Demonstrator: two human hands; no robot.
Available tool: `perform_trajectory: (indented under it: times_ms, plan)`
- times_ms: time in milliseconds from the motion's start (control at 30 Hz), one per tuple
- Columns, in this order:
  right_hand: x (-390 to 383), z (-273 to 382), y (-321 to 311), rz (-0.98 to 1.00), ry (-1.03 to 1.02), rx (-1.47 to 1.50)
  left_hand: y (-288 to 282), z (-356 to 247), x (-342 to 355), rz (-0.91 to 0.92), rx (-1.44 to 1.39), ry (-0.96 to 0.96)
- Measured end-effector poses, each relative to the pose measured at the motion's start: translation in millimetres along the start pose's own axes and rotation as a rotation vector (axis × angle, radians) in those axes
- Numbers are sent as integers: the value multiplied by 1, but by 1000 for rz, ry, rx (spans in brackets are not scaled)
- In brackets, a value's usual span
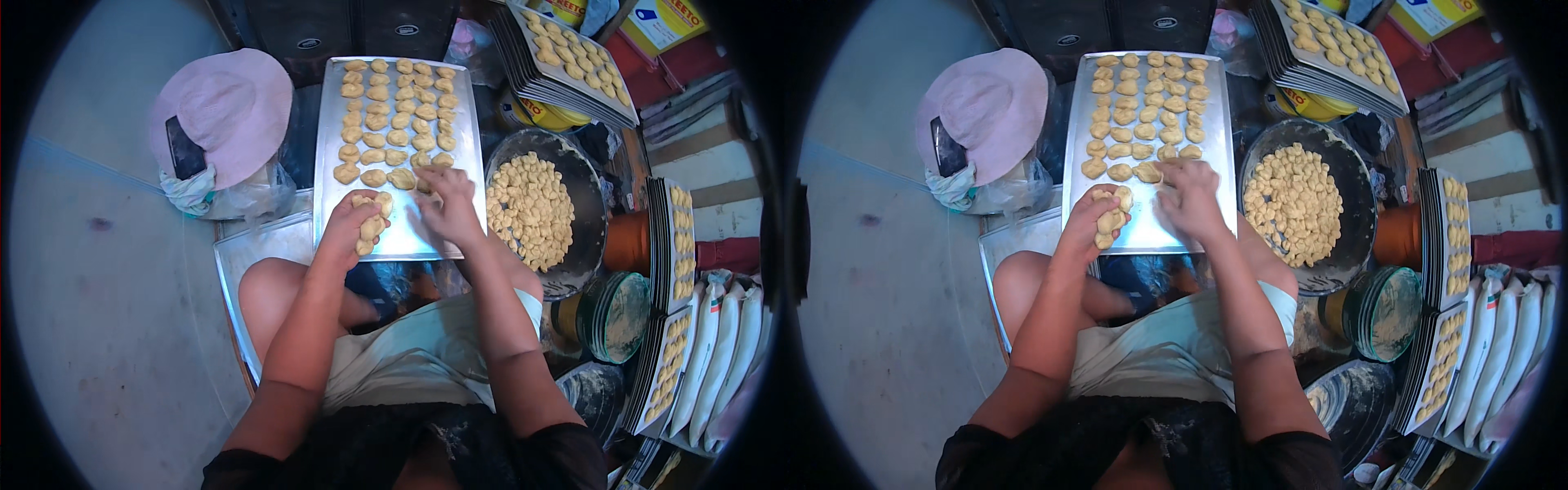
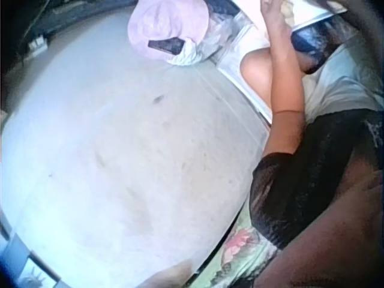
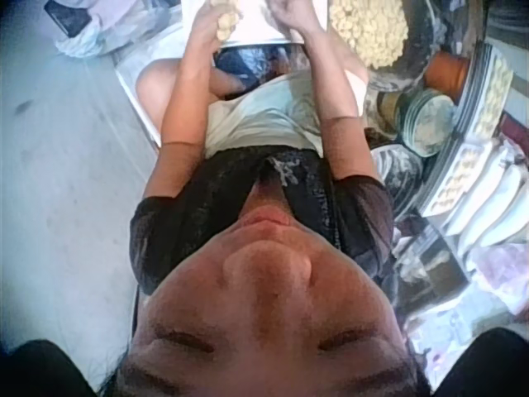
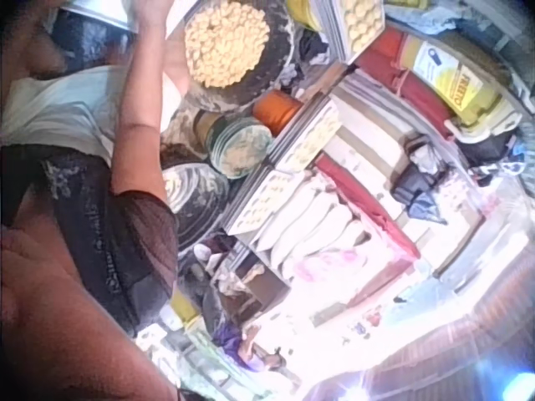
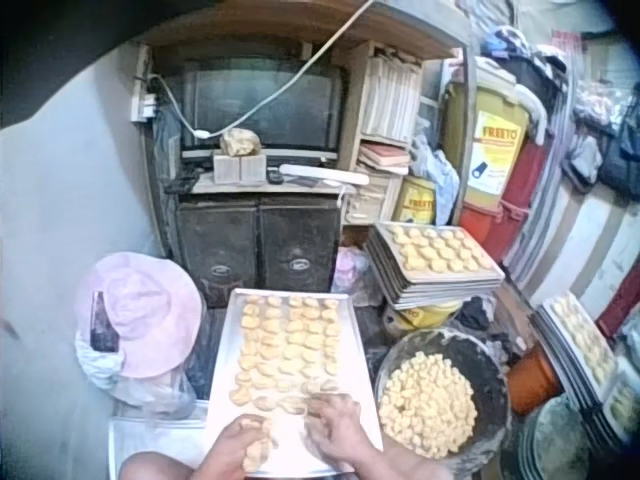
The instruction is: The person grabs dough pieces from a bowl, shapes them by hand, and arranges them in rows on a metal tray. They then set the filled tray aside, place an empty tray in front of them, and shape and arrange more dough pieces onto it.
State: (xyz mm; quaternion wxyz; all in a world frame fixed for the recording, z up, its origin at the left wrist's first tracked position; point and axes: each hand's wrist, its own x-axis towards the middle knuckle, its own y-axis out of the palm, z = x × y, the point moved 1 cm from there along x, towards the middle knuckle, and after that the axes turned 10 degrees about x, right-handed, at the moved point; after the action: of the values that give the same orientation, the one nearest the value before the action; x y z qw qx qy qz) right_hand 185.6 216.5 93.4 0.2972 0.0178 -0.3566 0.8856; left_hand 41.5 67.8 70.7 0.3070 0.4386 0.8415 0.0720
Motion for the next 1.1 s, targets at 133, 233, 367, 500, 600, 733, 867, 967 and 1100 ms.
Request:
perform_trajectory:
  times_ms: [133,233,367,500,600,733,867,967,1100]
  plan:
    - [5,26,29,351,178,570,-11,-2,-13,70,62,21]
    - [15,16,57,24,120,694,-31,-19,-16,-90,-67,-36]
    - [26,40,93,-70,263,421,-77,-28,-12,-161,-186,-4]
    - [21,27,108,-79,-23,-17,-73,-25,-14,-86,-161,-17]
    - [15,43,86,-122,-64,473,-57,-15,-17,-143,-43,-24]
    - [9,43,58,283,-28,525,-38,-23,-28,101,-48,-11]
    - [13,21,59,-137,229,1159,-41,-27,-25,234,-23,-27]
    - [10,2,70,-93,298,665,-49,-17,-12,121,-109,13]
    - [6,16,68,-5,92,31,-51,-11,-9,53,-226,32]
